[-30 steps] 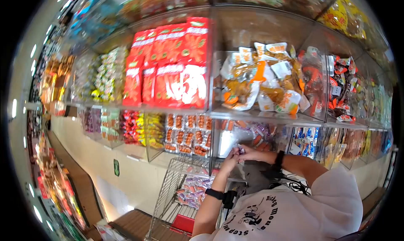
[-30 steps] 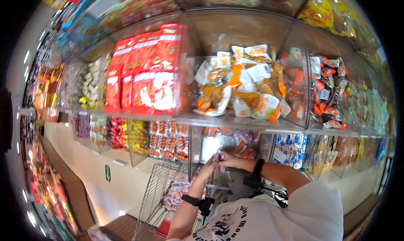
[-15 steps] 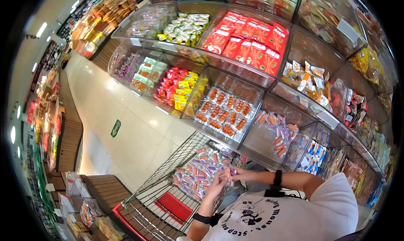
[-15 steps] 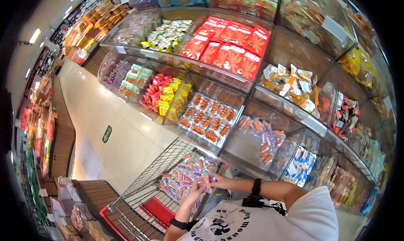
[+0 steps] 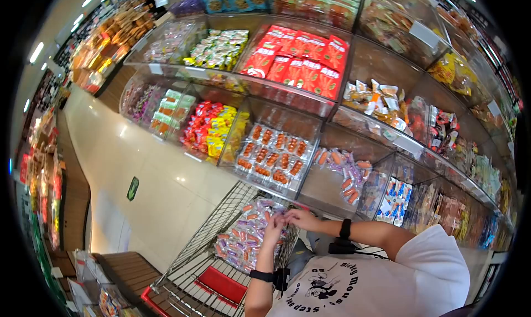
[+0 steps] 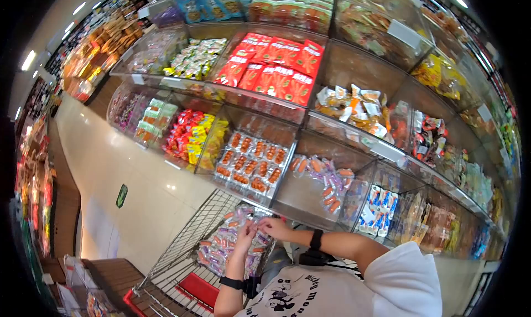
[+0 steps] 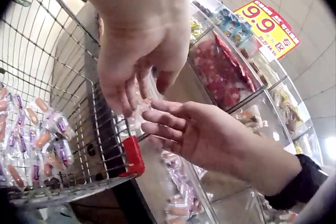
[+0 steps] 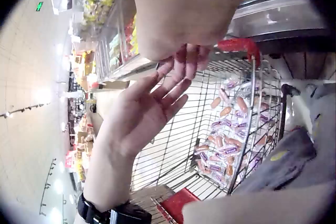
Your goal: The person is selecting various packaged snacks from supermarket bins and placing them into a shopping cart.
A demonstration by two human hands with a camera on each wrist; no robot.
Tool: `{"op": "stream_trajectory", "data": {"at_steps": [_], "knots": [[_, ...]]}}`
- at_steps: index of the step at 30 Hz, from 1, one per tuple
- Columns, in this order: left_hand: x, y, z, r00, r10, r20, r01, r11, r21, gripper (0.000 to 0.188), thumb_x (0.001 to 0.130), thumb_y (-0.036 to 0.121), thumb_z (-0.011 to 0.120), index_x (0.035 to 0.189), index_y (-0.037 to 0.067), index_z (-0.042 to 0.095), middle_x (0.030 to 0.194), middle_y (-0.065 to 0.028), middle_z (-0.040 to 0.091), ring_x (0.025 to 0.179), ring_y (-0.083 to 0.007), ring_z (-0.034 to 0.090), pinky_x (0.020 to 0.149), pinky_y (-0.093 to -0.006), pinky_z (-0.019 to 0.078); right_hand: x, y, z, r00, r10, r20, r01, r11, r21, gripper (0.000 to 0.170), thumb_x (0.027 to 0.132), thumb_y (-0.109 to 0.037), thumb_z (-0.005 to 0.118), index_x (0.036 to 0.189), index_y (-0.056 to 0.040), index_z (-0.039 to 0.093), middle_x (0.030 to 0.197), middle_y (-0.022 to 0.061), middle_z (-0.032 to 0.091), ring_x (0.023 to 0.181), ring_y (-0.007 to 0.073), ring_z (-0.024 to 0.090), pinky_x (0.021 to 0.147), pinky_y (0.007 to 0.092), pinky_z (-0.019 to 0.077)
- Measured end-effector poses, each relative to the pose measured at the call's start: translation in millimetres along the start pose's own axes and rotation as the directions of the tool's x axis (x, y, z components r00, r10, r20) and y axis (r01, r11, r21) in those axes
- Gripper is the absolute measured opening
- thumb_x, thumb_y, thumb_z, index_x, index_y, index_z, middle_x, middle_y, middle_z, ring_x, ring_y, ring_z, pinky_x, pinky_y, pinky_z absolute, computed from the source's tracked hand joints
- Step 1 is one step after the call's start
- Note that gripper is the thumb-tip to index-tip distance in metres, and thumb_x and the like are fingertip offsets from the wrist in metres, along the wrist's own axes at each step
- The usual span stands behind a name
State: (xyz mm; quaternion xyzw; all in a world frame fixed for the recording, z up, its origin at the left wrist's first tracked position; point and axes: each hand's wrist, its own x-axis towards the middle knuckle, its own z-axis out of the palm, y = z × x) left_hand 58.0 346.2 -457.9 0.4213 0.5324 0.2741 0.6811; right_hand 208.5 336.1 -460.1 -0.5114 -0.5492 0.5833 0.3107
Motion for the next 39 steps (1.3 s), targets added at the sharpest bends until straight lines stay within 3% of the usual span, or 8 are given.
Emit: {"op": "stream_trajectory", "data": {"at_steps": [4, 7, 13, 14, 24, 28, 35, 39], "knots": [[0, 26, 38, 0.984, 0.042, 0.175, -0.022, 0.993, -0.118, 0.024, 0.076, 0.004, 0.04, 0.1, 0.001, 0.042, 0.083, -0.0048, 0.05, 0.075, -0.0098, 0.047, 0.069, -0.0189, 0.0359, -30, -1, -55, 0.896, 0.033, -0.442, -0.092, 0.989, -0.112, 0.015, 0.073, -0.006, 0.041, 0.087, 0.0006, 0.044, 0.073, 0.0049, 0.05, 0.07, 0.0113, 0.048, 0.061, 0.0258, 0.0399], [12, 54, 73, 0.963, -0.015, 0.268, 0.05, 0.991, -0.125, 0.024, 0.076, 0.003, 0.04, 0.1, 0.001, 0.042, 0.084, -0.0053, 0.051, 0.076, -0.0101, 0.047, 0.069, -0.0192, 0.0362, -38, 72, -103, 0.548, -0.048, -0.835, -0.384, 0.872, -0.302, 0.014, 0.074, -0.013, 0.04, 0.081, -0.0013, 0.044, 0.075, 0.0053, 0.047, 0.074, 0.0147, 0.046, 0.061, 0.031, 0.0371], [87, 52, 145, 0.888, 0.027, 0.459, -0.11, 0.982, 0.155, 0.026, 0.075, 0.001, 0.041, 0.1, 0.001, 0.041, 0.088, -0.0063, 0.051, 0.08, -0.0104, 0.048, 0.071, -0.0201, 0.0374, -56, 127, -162, 0.08, 0.839, -0.539, -0.599, 0.473, 0.647, 0.057, 0.07, -0.031, 0.046, 0.11, 0.0019, 0.022, 0.099, 0.0127, 0.042, 0.089, 0.0248, 0.042, 0.078, 0.029, 0.0317], [100, 50, 159, 0.879, 0.028, 0.476, -0.14, 0.969, 0.203, 0.026, 0.074, 0.002, 0.041, 0.101, 0.001, 0.041, 0.089, -0.0067, 0.051, 0.08, -0.0109, 0.048, 0.071, -0.0205, 0.0376, -70, 116, -168, 0.269, 0.824, -0.499, -0.466, 0.565, 0.681, 0.069, 0.065, -0.033, 0.052, 0.111, 0.0045, 0.017, 0.105, 0.0148, 0.037, 0.098, 0.0247, 0.036, 0.082, 0.0308, 0.0285], [184, -33, 240, 0.843, -0.224, 0.489, -0.263, 0.621, 0.738, 0.039, 0.069, 0.014, 0.048, 0.105, 0.003, 0.039, 0.097, -0.0114, 0.048, 0.09, -0.0231, 0.046, 0.075, -0.0276, 0.0355, -45, 174, -166, -0.061, 0.816, -0.574, -0.695, 0.378, 0.611, 0.053, 0.061, -0.027, 0.057, 0.098, 0.0014, 0.033, 0.094, 0.0115, 0.045, 0.09, 0.0206, 0.043, 0.077, 0.03, 0.032], [185, -54, 250, 0.84, -0.153, 0.52, -0.33, 0.617, 0.715, 0.035, 0.068, 0.016, 0.047, 0.1, 0.003, 0.043, 0.092, -0.016, 0.05, 0.088, -0.0274, 0.047, 0.074, -0.0304, 0.0357, -46, 208, -154, 0.533, 0.644, -0.548, 0.009, 0.644, 0.765, 0.03, 0.065, -0.021, 0.055, 0.082, 0.0013, 0.045, 0.077, 0.0077, 0.052, 0.075, 0.0177, 0.05, 0.064, 0.0285, 0.0373], [214, -101, 223, 0.711, -0.35, 0.61, -0.296, 0.638, 0.711, 0.03, 0.065, 0.015, 0.049, 0.091, 0.001, 0.048, 0.085, -0.0154, 0.051, 0.083, -0.0267, 0.048, 0.071, -0.0312, 0.0371, -33, 156, -168, 0.202, 0.769, -0.606, -0.497, 0.614, 0.613, 0.043, 0.063, -0.027, 0.058, 0.092, -0.0013, 0.038, 0.08, 0.0133, 0.053, 0.072, 0.0189, 0.052, 0.062, 0.0275, 0.0398], [195, -67, 223, 0.759, -0.217, 0.614, -0.367, 0.636, 0.679, 0.027, 0.065, 0.013, 0.052, 0.088, -0.001, 0.047, 0.082, -0.0107, 0.051, 0.078, -0.0204, 0.048, 0.069, -0.0292, 0.0375, -32, 148, -171, 0.346, 0.702, -0.622, -0.452, 0.706, 0.546, 0.049, 0.064, -0.022, 0.059, 0.1, -0.0011, 0.032, 0.076, 0.0078, 0.051, 0.071, 0.0144, 0.05, 0.062, 0.026, 0.0404]]}}
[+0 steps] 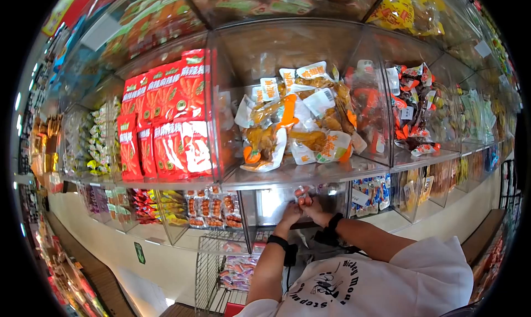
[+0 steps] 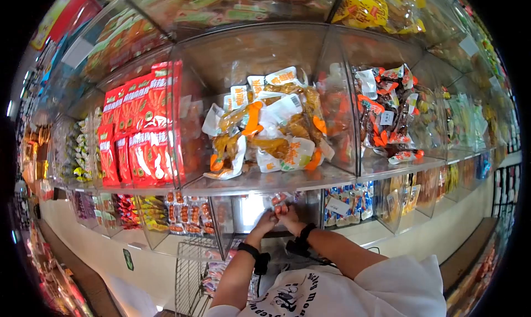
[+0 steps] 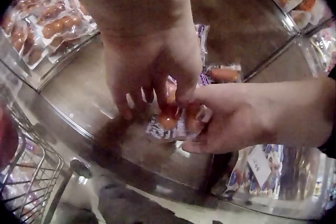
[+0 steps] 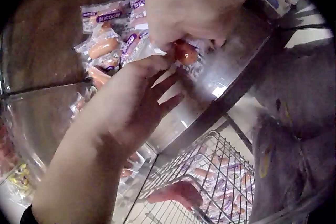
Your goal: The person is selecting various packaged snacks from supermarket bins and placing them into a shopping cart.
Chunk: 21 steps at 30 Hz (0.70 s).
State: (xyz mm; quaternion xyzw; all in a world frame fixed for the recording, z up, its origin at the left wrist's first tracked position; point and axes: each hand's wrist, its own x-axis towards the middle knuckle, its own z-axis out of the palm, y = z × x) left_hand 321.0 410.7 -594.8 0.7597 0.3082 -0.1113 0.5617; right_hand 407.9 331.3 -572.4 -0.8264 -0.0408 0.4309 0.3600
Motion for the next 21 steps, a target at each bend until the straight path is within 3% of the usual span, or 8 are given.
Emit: {"op": "stream_trajectory", "data": {"at_steps": [2, 5, 7, 10, 14, 15, 18, 21], "knots": [[-8, 5, -3, 0.999, -0.048, -0.025, 0.044, 0.987, -0.152, 0.023, 0.067, 0.011, 0.051, 0.086, -0.001, 0.046, 0.08, -0.0089, 0.051, 0.077, -0.0174, 0.048, 0.067, -0.0279, 0.0379, -7, -7, 0, 0.99, -0.137, -0.02, 0.139, 0.98, 0.139, 0.047, 0.065, -0.02, 0.058, 0.1, -0.0003, 0.033, 0.074, 0.0048, 0.05, 0.071, 0.0125, 0.049, 0.061, 0.0248, 0.0402], [-23, 15, -16, 0.989, -0.113, -0.091, 0.084, 0.958, -0.273, 0.018, 0.07, 0.008, 0.049, 0.085, 0.0, 0.043, 0.078, -0.0074, 0.05, 0.076, -0.0145, 0.048, 0.066, -0.026, 0.0388, -12, -23, -4, 0.866, -0.405, 0.294, 0.271, 0.873, 0.405, 0.037, 0.069, -0.016, 0.055, 0.1, -0.0049, 0.037, 0.083, 0.003, 0.046, 0.078, 0.0107, 0.044, 0.066, 0.0237, 0.037], [-46, 32, -30, 0.97, -0.149, -0.19, 0.085, 0.948, -0.307, 0.019, 0.072, 0.007, 0.048, 0.088, 0.001, 0.04, 0.078, -0.0068, 0.049, 0.076, -0.0137, 0.048, 0.065, -0.0246, 0.0394, -23, -44, -19, 0.787, -0.437, 0.436, 0.279, 0.882, 0.38, 0.044, 0.067, -0.019, 0.057, 0.102, -0.0022, 0.037, 0.087, 0.0032, 0.046, 0.08, 0.0122, 0.045, 0.068, 0.0243, 0.0378], [-76, 36, -30, 0.884, 0.036, -0.466, -0.302, 0.806, -0.51, 0.022, 0.073, 0.006, 0.048, 0.091, 0.001, 0.036, 0.082, -0.0078, 0.05, 0.074, -0.0122, 0.048, 0.065, -0.0228, 0.0395, -46, -52, -28, 0.734, -0.461, 0.5, 0.361, 0.887, 0.288, 0.055, 0.066, -0.025, 0.059, 0.108, -0.0003, 0.033, 0.102, 0.0064, 0.038, 0.095, 0.0149, 0.038, 0.078, 0.0258, 0.0328], [-151, 68, -42, 0.859, 0.045, -0.51, -0.367, 0.749, -0.551, 0.041, 0.073, 0.011, 0.05, 0.106, 0.001, 0.029, 0.091, -0.0115, 0.048, 0.079, -0.0138, 0.049, 0.068, -0.0233, 0.0401, -117, -89, -39, 0.619, -0.43, 0.658, 0.54, 0.841, 0.042, 0.061, 0.066, -0.03, 0.058, 0.11, 0.0006, 0.029, 0.105, 0.0118, 0.036, 0.096, 0.0178, 0.037, 0.08, 0.0267, 0.0317], [-183, 82, -49, 0.869, -0.013, -0.495, -0.208, 0.898, -0.389, 0.046, 0.073, 0.011, 0.05, 0.111, 0.001, 0.027, 0.092, -0.0128, 0.047, 0.081, -0.0151, 0.049, 0.068, -0.0245, 0.0406, -154, -105, -39, 0.577, -0.419, 0.701, 0.605, 0.796, -0.022, 0.06, 0.067, -0.03, 0.057, 0.109, 0.0008, 0.029, 0.102, 0.0127, 0.038, 0.094, 0.0184, 0.039, 0.078, 0.0269, 0.0326], [-261, 79, -37, 0.75, 0.023, -0.661, -0.236, 0.943, -0.235, 0.046, 0.072, 0.013, 0.051, 0.108, -0.001, 0.028, 0.093, -0.0212, 0.045, 0.083, -0.025, 0.049, 0.07, -0.0287, 0.0393, -200, -82, -4, 0.397, -0.436, 0.808, 0.777, 0.629, -0.042, 0.046, 0.072, -0.026, 0.052, 0.103, 0.0, 0.031, 0.084, 0.0143, 0.047, 0.077, 0.0183, 0.048, 0.064, 0.0282, 0.038], [-312, 17, 4, 0.685, -0.184, -0.705, -0.207, 0.878, -0.431, 0.043, 0.072, 0.009, 0.05, 0.108, -0.001, 0.028, 0.095, -0.0191, 0.045, 0.086, -0.0231, 0.047, 0.073, -0.0282, 0.0374, -251, -55, 40, 0.338, -0.348, 0.874, 0.783, 0.619, -0.056, 0.041, 0.072, -0.026, 0.051, 0.098, -0.0002, 0.033, 0.078, 0.0149, 0.048, 0.068, 0.0202, 0.05, 0.057, 0.0294, 0.0387]]}}
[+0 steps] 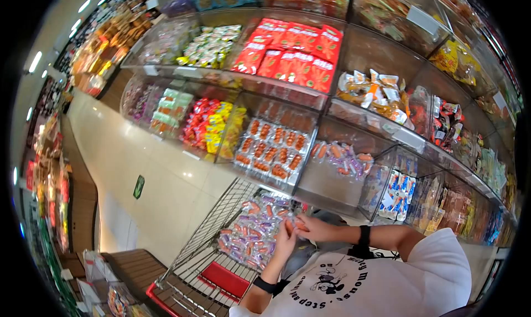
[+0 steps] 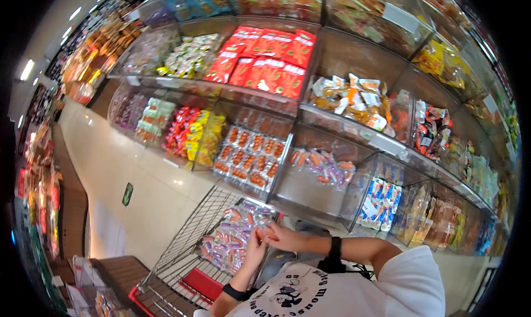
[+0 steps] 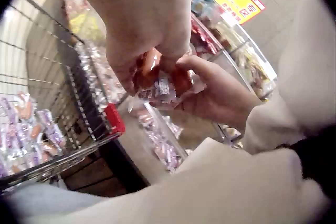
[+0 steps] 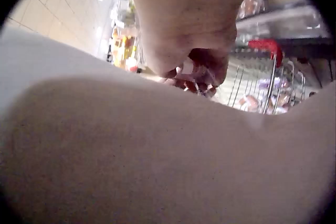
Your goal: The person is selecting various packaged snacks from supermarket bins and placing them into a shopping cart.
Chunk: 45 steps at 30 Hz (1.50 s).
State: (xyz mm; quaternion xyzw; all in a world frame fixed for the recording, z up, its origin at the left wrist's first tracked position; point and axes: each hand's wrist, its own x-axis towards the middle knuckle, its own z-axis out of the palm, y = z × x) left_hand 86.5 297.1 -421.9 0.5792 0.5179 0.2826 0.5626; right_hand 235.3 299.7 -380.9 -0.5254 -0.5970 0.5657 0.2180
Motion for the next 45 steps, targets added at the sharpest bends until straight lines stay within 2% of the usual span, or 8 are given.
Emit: {"op": "stream_trajectory", "data": {"at_steps": [4, 7, 13, 15, 20, 29, 35, 45], "knots": [[-30, -10, -45, 0.977, -0.141, -0.159, 0.14, 0.99, -0.022, 0.045, 0.072, 0.006, 0.048, 0.111, -0.002, 0.025, 0.103, -0.0139, 0.04, 0.093, -0.0171, 0.041, 0.077, -0.0239, 0.0336, 39, -3, 65, 0.999, -0.035, 0.004, 0.035, 0.999, -0.031, 0.045, 0.071, -0.027, 0.05, 0.101, 0.0006, 0.03, 0.077, 0.0209, 0.048, 0.069, 0.0281, 0.051, 0.057, 0.0344, 0.0389], [-3, -40, -68, 0.969, -0.163, -0.185, 0.055, 0.876, -0.479, 0.056, 0.074, 0.007, 0.045, 0.119, 0.0, 0.012, 0.105, -0.0146, 0.038, 0.093, -0.0178, 0.04, 0.079, -0.0245, 0.0323, 92, 11, 86, 0.968, -0.192, -0.162, 0.169, 0.975, -0.147, 0.058, 0.069, -0.034, 0.051, 0.107, 0.0016, 0.025, 0.08, 0.024, 0.048, 0.073, 0.0305, 0.051, 0.062, 0.0358, 0.0398], [37, -97, -88, 0.945, -0.149, -0.292, 0.184, 0.978, 0.097, 0.071, 0.073, 0.013, 0.048, 0.12, 0.001, -0.004, 0.119, -0.022, 0.022, 0.096, -0.0234, 0.04, 0.077, -0.0267, 0.0347, 101, -22, 54, 0.964, 0.243, -0.105, -0.228, 0.964, 0.137, 0.066, 0.067, -0.034, 0.055, 0.112, 0.0003, 0.02, 0.099, 0.0206, 0.042, 0.077, 0.02, 0.05, 0.061, 0.0304, 0.0424], [30, -81, -84, 0.955, -0.221, -0.199, 0.218, 0.975, -0.037, 0.063, 0.073, 0.014, 0.048, 0.12, 0.0, 0.009, 0.112, -0.0188, 0.034, 0.092, -0.0218, 0.044, 0.074, -0.0259, 0.0369, 102, 36, 67, 0.996, -0.012, -0.089, 0.008, 0.999, -0.037, 0.057, 0.068, -0.026, 0.057, 0.109, -0.0002, 0.026, 0.096, 0.0173, 0.044, 0.077, 0.0166, 0.05, 0.064, 0.0268, 0.0418], [34, -39, -44, 0.973, -0.227, 0.027, 0.229, 0.963, -0.141, 0.039, 0.076, 0.012, 0.042, 0.111, 0.0, 0.032, 0.094, -0.011, 0.048, 0.083, -0.0163, 0.047, 0.068, -0.025, 0.039, 25, 45, 30, 0.973, -0.066, -0.22, 0.151, 0.907, 0.393, 0.033, 0.073, -0.015, 0.051, 0.1, -0.0019, 0.037, 0.087, 0.0099, 0.05, 0.076, 0.0141, 0.05, 0.064, 0.0245, 0.0409], [101, 60, 57, 0.883, -0.048, 0.467, 0.165, 0.963, -0.213, 0.026, 0.079, 0.008, 0.034, 0.104, 0.004, 0.039, 0.092, -0.0087, 0.05, 0.08, -0.0133, 0.05, 0.062, -0.0195, 0.0393, 4, 145, -106, 0.529, 0.094, -0.844, -0.233, 0.972, -0.038, 0.042, 0.062, -0.009, 0.053, 0.099, -0.0012, 0.037, 0.097, 0.0156, 0.043, 0.091, 0.0278, 0.043, 0.077, 0.0359, 0.0347], [152, 31, 115, 0.783, -0.405, 0.473, 0.515, 0.848, -0.127, 0.03, 0.077, 0.008, 0.038, 0.107, 0.005, 0.037, 0.097, -0.0075, 0.047, 0.082, -0.0137, 0.048, 0.068, -0.0222, 0.0394, 39, 215, -158, 0.442, 0.129, -0.887, -0.635, 0.744, -0.209, 0.06, 0.057, -0.026, 0.062, 0.104, -0.0013, 0.034, 0.11, 0.0206, 0.032, 0.104, 0.0351, 0.027, 0.087, 0.0423, 0.0205], [207, -47, 172, 0.7, -0.621, 0.353, 0.657, 0.754, 0.022, 0.045, 0.072, 0.017, 0.048, 0.111, 0.005, 0.029, 0.083, -0.0041, 0.05, 0.066, -0.0093, 0.045, 0.057, -0.0214, 0.0368, 43, 209, -192, 0.705, 0.552, -0.445, -0.595, 0.802, 0.054, 0.053, 0.051, -0.041, 0.065, 0.085, -0.0043, 0.048, 0.083, 0.0125, 0.052, 0.076, 0.0233, 0.049, 0.069, 0.0325, 0.036]]}}
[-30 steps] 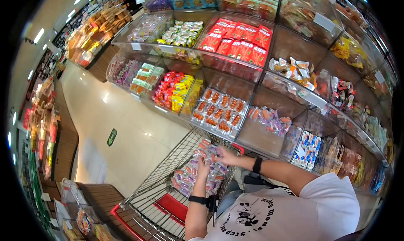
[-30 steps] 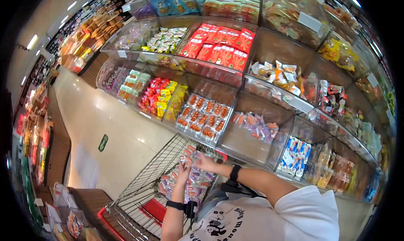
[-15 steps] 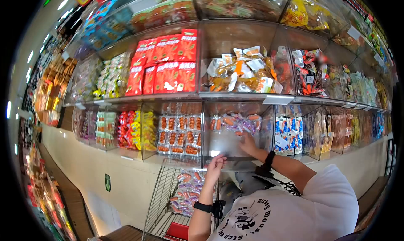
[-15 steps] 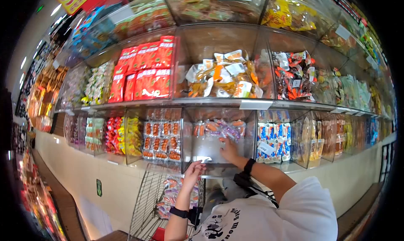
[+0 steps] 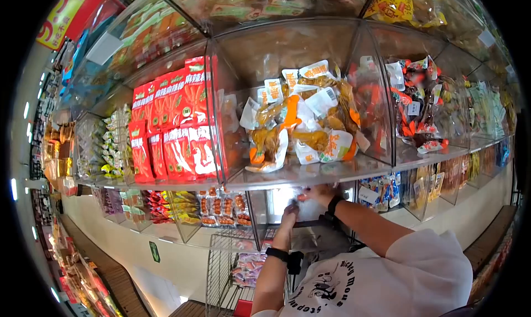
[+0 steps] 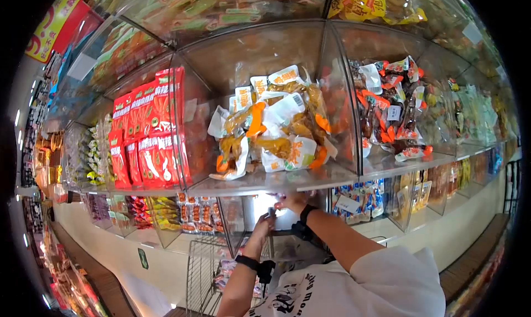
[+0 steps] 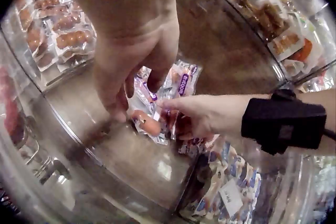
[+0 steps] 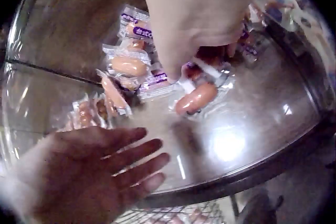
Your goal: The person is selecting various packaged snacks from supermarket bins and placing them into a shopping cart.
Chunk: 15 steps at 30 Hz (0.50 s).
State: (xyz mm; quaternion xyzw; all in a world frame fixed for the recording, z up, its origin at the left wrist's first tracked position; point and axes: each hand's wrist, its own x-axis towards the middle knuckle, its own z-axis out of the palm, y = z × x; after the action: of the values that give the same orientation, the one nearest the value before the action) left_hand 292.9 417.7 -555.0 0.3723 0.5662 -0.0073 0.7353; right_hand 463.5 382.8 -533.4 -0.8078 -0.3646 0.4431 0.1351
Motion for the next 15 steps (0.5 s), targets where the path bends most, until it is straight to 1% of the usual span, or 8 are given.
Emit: {"op": "stream_trajectory", "data": {"at_steps": [1, 4, 5, 8, 9, 12, 13, 15], "knots": [[-7, 14, 3, 0.997, -0.073, 0.034, 0.073, 0.997, 0.019, 0.046, 0.07, 0.018, 0.049, 0.111, 0.006, 0.03, 0.083, -0.0031, 0.051, 0.068, -0.0094, 0.047, 0.057, -0.0232, 0.037, -24, -27, -25, 0.999, -0.034, -0.017, 0.035, 0.997, 0.063, 0.035, 0.061, -0.034, 0.059, 0.077, -0.0049, 0.049, 0.076, 0.0096, 0.052, 0.07, 0.0145, 0.047, 0.063, 0.0276, 0.0356], [11, 8, 6, 0.997, -0.055, 0.054, 0.053, 0.998, 0.034, 0.041, 0.07, 0.016, 0.048, 0.108, 0.008, 0.035, 0.084, -0.0019, 0.051, 0.071, -0.0096, 0.048, 0.058, -0.0235, 0.0371, -29, -40, -29, 0.998, -0.065, -0.017, 0.066, 0.987, 0.146, 0.033, 0.062, -0.033, 0.058, 0.078, -0.0049, 0.05, 0.076, 0.0083, 0.052, 0.071, 0.014, 0.047, 0.063, 0.0272, 0.0358], [15, 6, 5, 0.995, -0.056, 0.077, 0.056, 0.998, 0.001, 0.035, 0.07, 0.016, 0.048, 0.103, 0.009, 0.04, 0.082, -0.001, 0.052, 0.071, -0.0093, 0.048, 0.056, -0.0234, 0.0375, -28, -38, -28, 0.998, -0.067, -0.016, 0.068, 0.981, 0.18, 0.032, 0.063, -0.032, 0.057, 0.079, -0.0049, 0.05, 0.076, 0.0079, 0.052, 0.071, 0.0139, 0.047, 0.064, 0.0271, 0.0359], [22, -2, 4, 0.998, 0.013, 0.056, -0.012, 1.0, -0.028, 0.028, 0.068, 0.009, 0.047, 0.096, 0.006, 0.04, 0.073, -0.004, 0.049, 0.049, -0.0098, 0.041, 0.041, -0.0212, 0.0336, -28, -31, -26, 0.996, -0.094, 0.004, 0.088, 0.949, 0.303, 0.03, 0.065, -0.031, 0.056, 0.08, -0.0049, 0.051, 0.077, 0.0066, 0.052, 0.072, 0.0134, 0.047, 0.064, 0.0267, 0.0362], [25, -3, 1, 0.998, 0.001, 0.056, -0.002, 1.0, 0.019, 0.026, 0.069, 0.012, 0.046, 0.095, 0.007, 0.041, 0.076, -0.0035, 0.05, 0.054, -0.0102, 0.043, 0.044, -0.022, 0.0354, -28, -31, -26, 0.994, -0.107, 0.014, 0.095, 0.932, 0.35, 0.029, 0.066, -0.03, 0.055, 0.08, -0.0049, 0.051, 0.077, 0.0061, 0.052, 0.072, 0.0133, 0.047, 0.064, 0.0266, 0.0363], [23, 0, -1, 0.999, -0.049, -0.016, 0.049, 0.998, -0.029, 0.027, 0.072, 0.015, 0.047, 0.098, 0.008, 0.044, 0.075, -0.0009, 0.051, 0.059, -0.0083, 0.045, 0.047, -0.0198, 0.0357, -31, -31, -27, 0.985, -0.168, 0.039, 0.124, 0.845, 0.521, 0.027, 0.068, -0.028, 0.054, 0.082, -0.0049, 0.051, 0.077, 0.0048, 0.052, 0.072, 0.0128, 0.047, 0.065, 0.0262, 0.0365], [21, 3, -2, 0.999, -0.041, 0.03, 0.042, 0.999, -0.034, 0.027, 0.072, 0.017, 0.047, 0.098, 0.009, 0.044, 0.075, -0.0007, 0.051, 0.06, -0.0081, 0.045, 0.047, -0.0198, 0.0356, -33, -31, -28, 0.98, -0.19, 0.049, 0.128, 0.806, 0.578, 0.027, 0.068, -0.028, 0.053, 0.082, -0.0049, 0.051, 0.077, 0.0044, 0.052, 0.072, 0.0127, 0.047, 0.065, 0.0261, 0.0366], [-2, 33, 5, 0.993, -0.019, 0.12, 0.025, 0.998, -0.05, 0.027, 0.073, 0.02, 0.047, 0.098, 0.009, 0.044, 0.074, -0.0003, 0.051, 0.061, -0.0075, 0.045, 0.049, -0.0197, 0.0356, -42, -38, -32, 0.97, -0.231, 0.074, 0.119, 0.72, 0.683, 0.025, 0.07, -0.027, 0.052, 0.083, -0.0049, 0.052, 0.077, 0.0035, 0.052, 0.073, 0.0123, 0.047, 0.065, 0.0259, 0.0368]]}}
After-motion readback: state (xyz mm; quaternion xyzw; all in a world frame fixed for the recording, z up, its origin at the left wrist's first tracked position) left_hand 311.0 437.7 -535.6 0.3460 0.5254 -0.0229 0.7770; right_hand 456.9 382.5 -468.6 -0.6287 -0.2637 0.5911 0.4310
